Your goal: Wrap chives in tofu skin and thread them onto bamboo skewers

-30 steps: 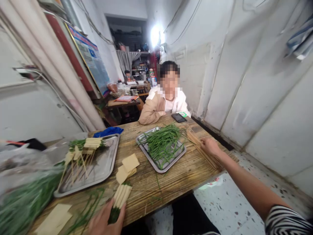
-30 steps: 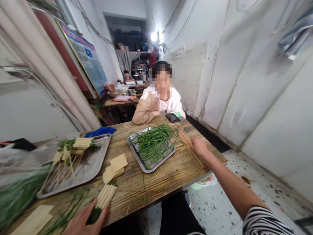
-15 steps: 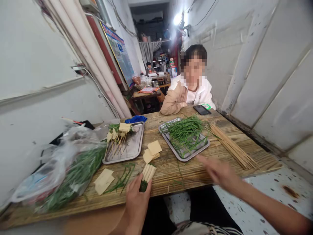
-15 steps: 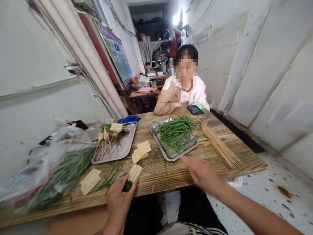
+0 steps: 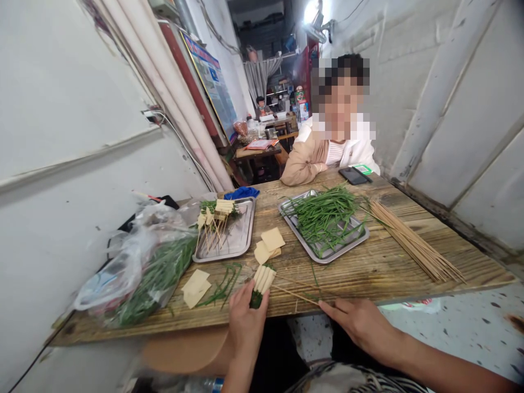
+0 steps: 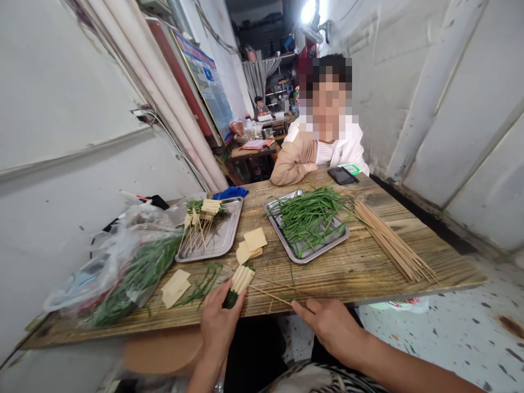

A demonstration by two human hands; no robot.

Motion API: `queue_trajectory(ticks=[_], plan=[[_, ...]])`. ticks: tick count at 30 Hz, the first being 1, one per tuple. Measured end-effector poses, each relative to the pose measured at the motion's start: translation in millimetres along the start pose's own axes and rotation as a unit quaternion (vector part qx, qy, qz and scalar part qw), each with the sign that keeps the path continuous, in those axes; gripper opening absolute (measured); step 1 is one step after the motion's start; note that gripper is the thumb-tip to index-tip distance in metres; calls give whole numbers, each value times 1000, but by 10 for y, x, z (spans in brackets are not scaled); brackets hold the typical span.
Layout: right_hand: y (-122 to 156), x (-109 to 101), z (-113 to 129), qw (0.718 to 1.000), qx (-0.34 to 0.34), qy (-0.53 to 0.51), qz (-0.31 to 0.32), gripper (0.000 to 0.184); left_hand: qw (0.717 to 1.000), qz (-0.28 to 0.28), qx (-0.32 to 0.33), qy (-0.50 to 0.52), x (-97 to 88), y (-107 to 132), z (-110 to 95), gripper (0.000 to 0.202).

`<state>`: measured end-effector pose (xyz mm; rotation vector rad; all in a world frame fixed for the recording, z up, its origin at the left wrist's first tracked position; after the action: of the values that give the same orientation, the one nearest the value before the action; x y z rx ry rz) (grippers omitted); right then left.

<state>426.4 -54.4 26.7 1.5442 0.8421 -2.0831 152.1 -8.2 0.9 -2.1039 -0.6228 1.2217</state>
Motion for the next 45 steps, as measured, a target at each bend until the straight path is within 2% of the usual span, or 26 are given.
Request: queue_trajectory(ticks=[12, 20, 30, 37, 40, 45], plan=[[-48, -48, 15, 1000, 2, 7, 19, 53, 1000, -6, 11, 2, -24, -22, -32, 37], [-60, -64, 23, 999, -13, 37, 24, 55, 1000, -7, -6, -4, -14, -8, -21, 36], [-133, -104, -2, 998, -25, 44, 24, 58, 1000, -13, 21, -6, -35, -7, -44, 36], [-208, -142, 24, 999, -30, 41, 7, 42, 997, 21, 74, -22, -23, 80, -58, 29], [-243, -87, 42, 999, -25, 38, 15, 35, 994, 21, 101, -41, -3, 102, -48, 29], [-315, 3, 66, 999, -25, 25, 34, 27, 992, 28, 112, -51, -12, 92, -36, 29]])
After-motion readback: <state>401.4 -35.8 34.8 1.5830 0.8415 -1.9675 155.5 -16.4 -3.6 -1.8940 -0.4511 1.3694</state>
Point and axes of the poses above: each hand's wrist, its own y-axis away from the middle knuckle, its own x-axis out of the palm, z = x × y, the point moved 3 cm from there along -y, towards the middle knuckle, and after that the axes turned 1 degree about -z, right-handed, at the moved point
